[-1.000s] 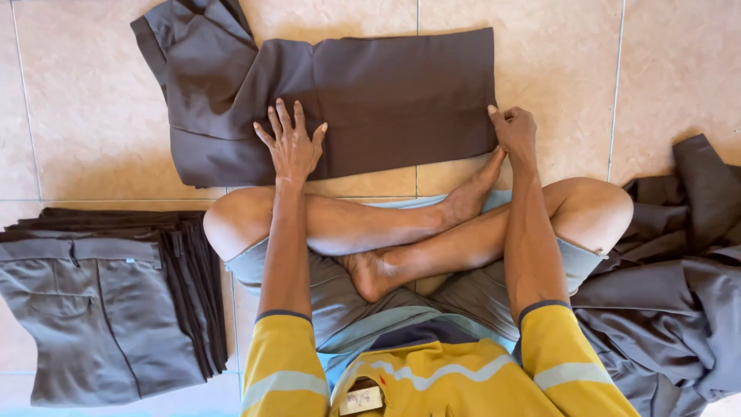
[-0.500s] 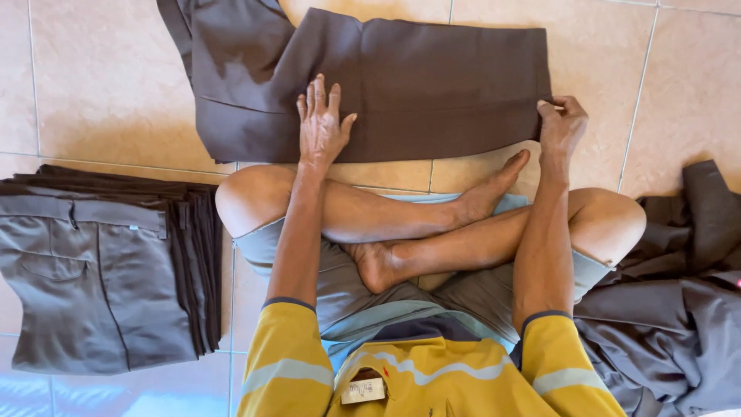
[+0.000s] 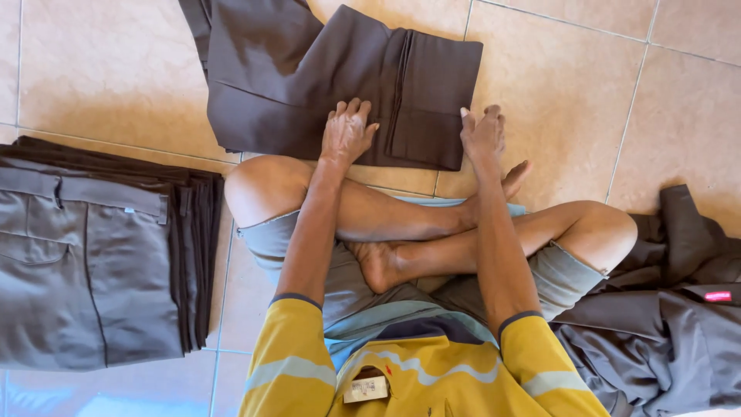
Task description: The person sits cross-legged on a tiled floor and folds multiple pairs of dark-colored trousers by hand. They smooth the fabric, fold the legs together, and fold the trousers into neat rectangles, stacking them to the side.
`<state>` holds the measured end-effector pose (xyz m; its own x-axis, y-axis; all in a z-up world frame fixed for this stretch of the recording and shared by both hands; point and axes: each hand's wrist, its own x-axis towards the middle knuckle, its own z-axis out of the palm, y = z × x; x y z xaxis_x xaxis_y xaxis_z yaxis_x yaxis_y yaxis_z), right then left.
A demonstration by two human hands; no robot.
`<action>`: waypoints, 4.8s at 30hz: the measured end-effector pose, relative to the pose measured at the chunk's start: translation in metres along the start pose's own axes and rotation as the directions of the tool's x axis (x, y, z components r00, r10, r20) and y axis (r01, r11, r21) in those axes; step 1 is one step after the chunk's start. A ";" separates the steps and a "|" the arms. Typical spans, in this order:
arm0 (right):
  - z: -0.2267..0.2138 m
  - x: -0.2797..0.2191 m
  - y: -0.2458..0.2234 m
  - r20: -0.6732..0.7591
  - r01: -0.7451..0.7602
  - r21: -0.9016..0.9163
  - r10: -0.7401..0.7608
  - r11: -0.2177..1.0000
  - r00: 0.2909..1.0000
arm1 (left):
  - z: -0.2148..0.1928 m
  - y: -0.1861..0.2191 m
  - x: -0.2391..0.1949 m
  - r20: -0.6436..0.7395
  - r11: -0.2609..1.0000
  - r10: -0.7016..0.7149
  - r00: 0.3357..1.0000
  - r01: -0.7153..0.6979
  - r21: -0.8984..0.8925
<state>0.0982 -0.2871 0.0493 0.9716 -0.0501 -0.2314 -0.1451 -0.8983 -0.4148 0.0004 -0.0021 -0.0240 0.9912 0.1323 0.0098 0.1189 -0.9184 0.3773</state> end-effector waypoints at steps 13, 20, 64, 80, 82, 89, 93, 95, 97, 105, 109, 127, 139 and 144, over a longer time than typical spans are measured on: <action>-0.041 0.090 0.172 -0.389 -0.187 -0.092 0.138 0.978 0.911 | -0.064 0.027 -0.009 -0.457 0.975 0.209 0.865 -0.222 0.026; -0.046 0.040 0.107 -0.211 -0.052 -0.304 -0.014 0.951 0.977 | -0.037 0.019 -0.011 -0.163 0.981 0.194 0.967 -0.189 0.049; -0.036 0.053 0.111 -0.377 0.073 -0.030 -0.079 0.997 0.923 | -0.034 0.015 -0.010 -0.030 0.982 0.033 0.999 -0.027 0.187; -0.059 0.057 0.121 -0.269 -0.530 0.118 0.541 0.840 0.797 | 0.051 0.146 0.033 -0.208 0.968 -0.106 0.972 0.053 -0.246; -0.068 0.055 0.121 -0.247 -0.538 0.140 0.555 0.832 0.794 | 0.071 0.184 0.040 -0.051 0.934 -0.228 0.972 0.204 -0.294; -0.085 0.050 0.125 -0.147 -0.490 0.190 0.518 0.851 0.843 | 0.092 0.149 0.047 -0.133 0.868 -0.452 0.882 0.400 -0.294; -0.093 0.039 0.114 -0.206 -0.330 0.346 0.414 0.878 0.886 | 0.051 0.094 0.028 -0.108 0.791 -0.561 0.821 0.493 -0.361; -0.049 0.066 0.134 -0.193 -0.341 0.332 0.417 0.879 0.888 | 0.047 0.082 0.022 -0.092 0.776 -0.575 0.813 0.507 -0.375; -0.021 0.088 0.155 -0.189 -0.349 0.315 0.419 0.883 0.888 | 0.045 0.085 0.022 -0.075 0.759 -0.586 0.807 0.515 -0.398; -0.001 0.110 0.194 -0.125 -0.353 0.178 0.377 0.918 0.918 | 0.077 0.072 0.009 -0.109 0.783 -0.486 0.867 0.376 -0.495; -0.001 0.105 0.194 -0.179 -0.332 0.213 0.370 0.919 0.912 | 0.083 0.076 0.008 -0.104 0.756 -0.533 0.840 0.418 -0.503; -0.158 0.034 0.113 -0.217 -0.067 0.798 0.389 0.598 0.895 | 0.098 0.136 -0.016 -0.349 0.948 0.026 0.937 -0.133 -0.288; -0.131 -0.009 -0.153 -0.654 0.728 0.418 -0.375 0.544 0.657 | 0.183 0.121 0.005 -0.025 0.510 -0.373 0.927 0.182 -0.841; -0.070 -0.069 -0.240 0.069 0.420 0.584 -0.557 0.695 0.828 | 0.235 0.097 0.016 0.616 -0.726 -0.241 0.750 0.282 -0.627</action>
<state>0.0788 -0.0983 0.2265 0.8720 0.4891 -0.0210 0.1976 -0.3909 -0.8990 0.0414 -0.1773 -0.2050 0.7511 0.0906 -0.6539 0.1561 0.9381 0.3093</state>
